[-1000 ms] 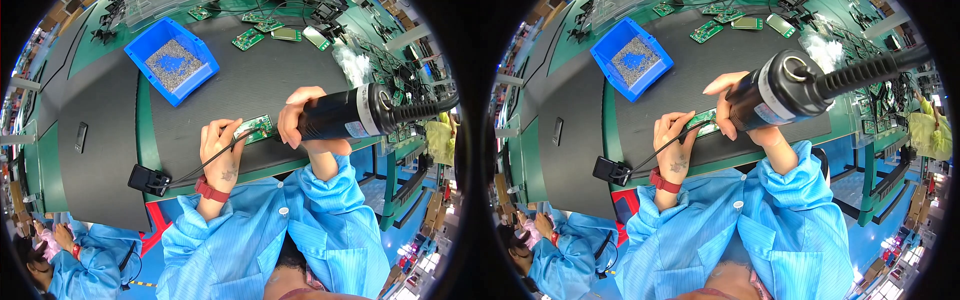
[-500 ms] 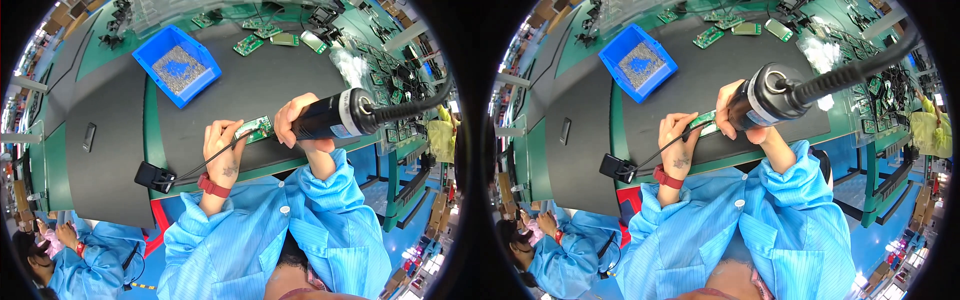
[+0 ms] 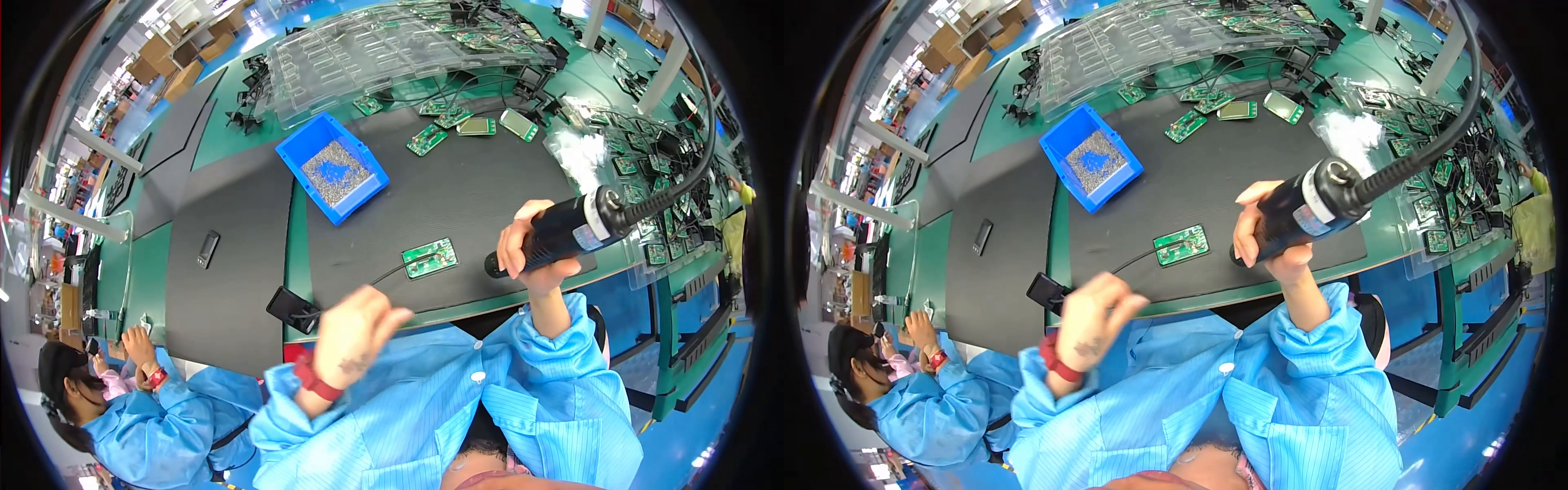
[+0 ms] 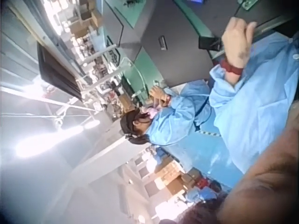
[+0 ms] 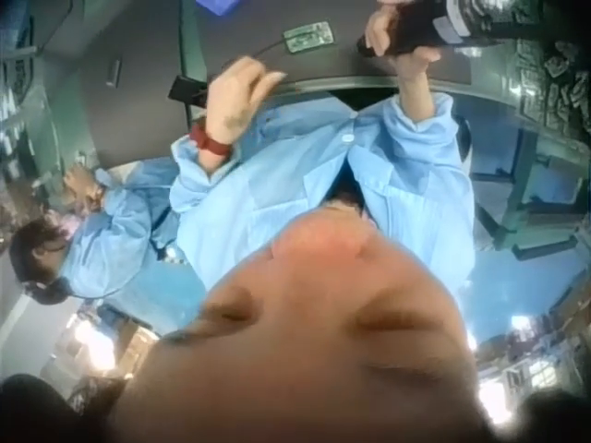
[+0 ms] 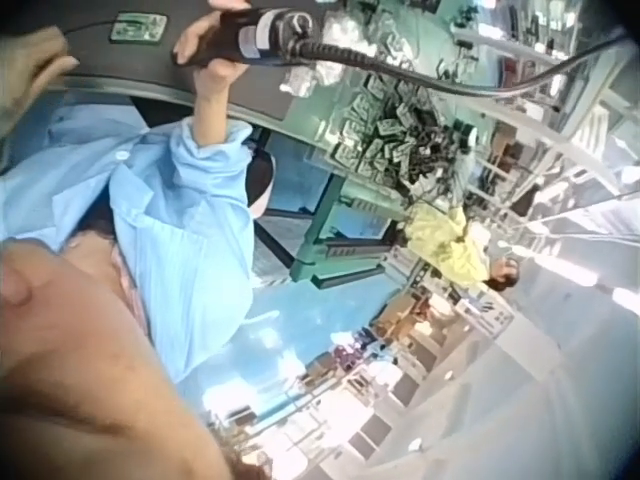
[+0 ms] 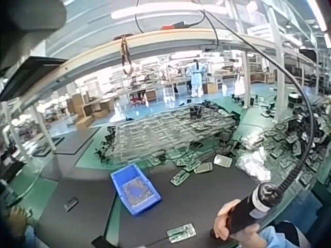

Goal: The person assembles electronic circuit boards by fastening electronic components and plastic cases onto the circuit boards with screws using an electric screwdriver.

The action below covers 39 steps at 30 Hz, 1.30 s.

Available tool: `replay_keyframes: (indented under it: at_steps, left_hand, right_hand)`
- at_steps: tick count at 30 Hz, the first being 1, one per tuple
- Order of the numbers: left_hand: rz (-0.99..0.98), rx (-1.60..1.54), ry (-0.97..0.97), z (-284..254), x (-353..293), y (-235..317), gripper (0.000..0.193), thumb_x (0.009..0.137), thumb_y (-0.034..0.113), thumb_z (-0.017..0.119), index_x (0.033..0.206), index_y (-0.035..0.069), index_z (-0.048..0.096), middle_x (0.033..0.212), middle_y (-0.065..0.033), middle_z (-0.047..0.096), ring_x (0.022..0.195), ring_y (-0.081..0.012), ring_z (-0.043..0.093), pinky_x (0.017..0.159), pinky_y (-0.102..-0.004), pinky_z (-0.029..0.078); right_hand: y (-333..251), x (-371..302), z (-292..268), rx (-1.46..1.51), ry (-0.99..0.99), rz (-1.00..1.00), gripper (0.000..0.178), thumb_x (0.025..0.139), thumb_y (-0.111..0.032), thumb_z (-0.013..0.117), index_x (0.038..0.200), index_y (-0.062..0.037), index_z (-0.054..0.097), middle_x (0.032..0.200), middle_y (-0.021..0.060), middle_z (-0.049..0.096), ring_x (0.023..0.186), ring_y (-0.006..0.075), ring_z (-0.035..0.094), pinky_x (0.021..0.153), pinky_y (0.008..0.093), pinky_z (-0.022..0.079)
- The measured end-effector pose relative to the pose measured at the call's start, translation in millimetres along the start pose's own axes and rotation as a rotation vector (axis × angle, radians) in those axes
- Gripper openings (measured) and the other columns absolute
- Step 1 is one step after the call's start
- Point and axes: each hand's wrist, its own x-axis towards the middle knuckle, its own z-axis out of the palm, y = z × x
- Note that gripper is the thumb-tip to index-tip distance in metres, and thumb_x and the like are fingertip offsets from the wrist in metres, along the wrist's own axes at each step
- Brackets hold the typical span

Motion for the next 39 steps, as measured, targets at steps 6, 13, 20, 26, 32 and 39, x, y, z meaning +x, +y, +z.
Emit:
replay_keyframes:
  at_steps: [6,13,20,26,32,39]
  left_hand:
    - [0.037,0.244,0.193,-41.4,79.3,-28.5,0.007,0.077,0.007,0.053,0.084,0.004,0.051,0.074,-0.0076,0.053,0.065,-0.0274,0.052,0.060,-0.0339,0.044]
    - [-0.038,0.330,-0.042,-15.8,159.6,-130.9,0.009,0.063,0.000,0.058,0.070,0.005,0.055,0.065,-0.0074,0.059,0.056,-0.0257,0.054,0.056,-0.0315,0.044]
    - [-0.198,0.352,-0.092,-8.6,175.6,-130.3,0.010,0.056,-0.001,0.059,0.062,0.006,0.055,0.058,-0.0067,0.059,0.052,-0.0247,0.054,0.053,-0.0318,0.044]
    - [-0.209,0.298,-0.037,-12.1,170.9,-120.3,0.016,0.058,-0.005,0.057,0.071,0.005,0.056,0.060,-0.0057,0.058,0.054,-0.0222,0.055,0.054,-0.0308,0.044]
    - [-0.024,0.270,0.115,-20.4,159.8,-118.3,0.023,0.062,-0.008,0.053,0.081,0.005,0.054,0.065,-0.0058,0.056,0.058,-0.0193,0.054,0.056,-0.0279,0.044]
    - [0.030,-0.188,0.236,-41.4,107.1,-48.5,0.024,0.067,-0.011,0.052,0.087,0.003,0.053,0.073,-0.0050,0.057,0.063,-0.0144,0.054,0.059,-0.0231,0.044]
  right_hand:
    - [-6.4,-12.7,2.4,-0.032,-0.025,0.041,0.078,0.065,-0.065,0.058,0.103,0.0015,0.041,0.047,0.0019,0.047,0.037,0.0084,0.044,0.035,0.0193,0.039]
    - [-13.7,-24.6,4.7,-0.057,-0.031,0.053,0.078,0.064,-0.062,0.061,0.100,0.0042,0.042,0.047,0.0036,0.048,0.036,0.0095,0.045,0.036,0.0202,0.040]
    - [-15.3,-28.5,-1.6,-0.020,0.007,0.068,0.076,0.064,-0.057,0.065,0.099,0.0064,0.043,0.048,0.0058,0.050,0.036,0.0108,0.045,0.035,0.0211,0.041]
    - [-10.8,-30.8,-1.3,0.134,0.056,0.117,0.077,0.060,-0.049,0.073,0.105,0.0079,0.045,0.052,0.0082,0.053,0.039,0.0093,0.045,0.039,0.0182,0.037]
    - [-10.7,-29.7,0.2,0.067,0.027,0.116,0.076,0.062,-0.052,0.069,0.103,0.0072,0.044,0.051,0.0078,0.052,0.038,0.0105,0.045,0.037,0.0199,0.039]
    - [-21.5,-28.1,0.8,0.003,-0.012,0.053,0.076,0.064,-0.061,0.061,0.100,0.0035,0.042,0.048,0.0052,0.051,0.036,0.0105,0.046,0.036,0.0205,0.041]
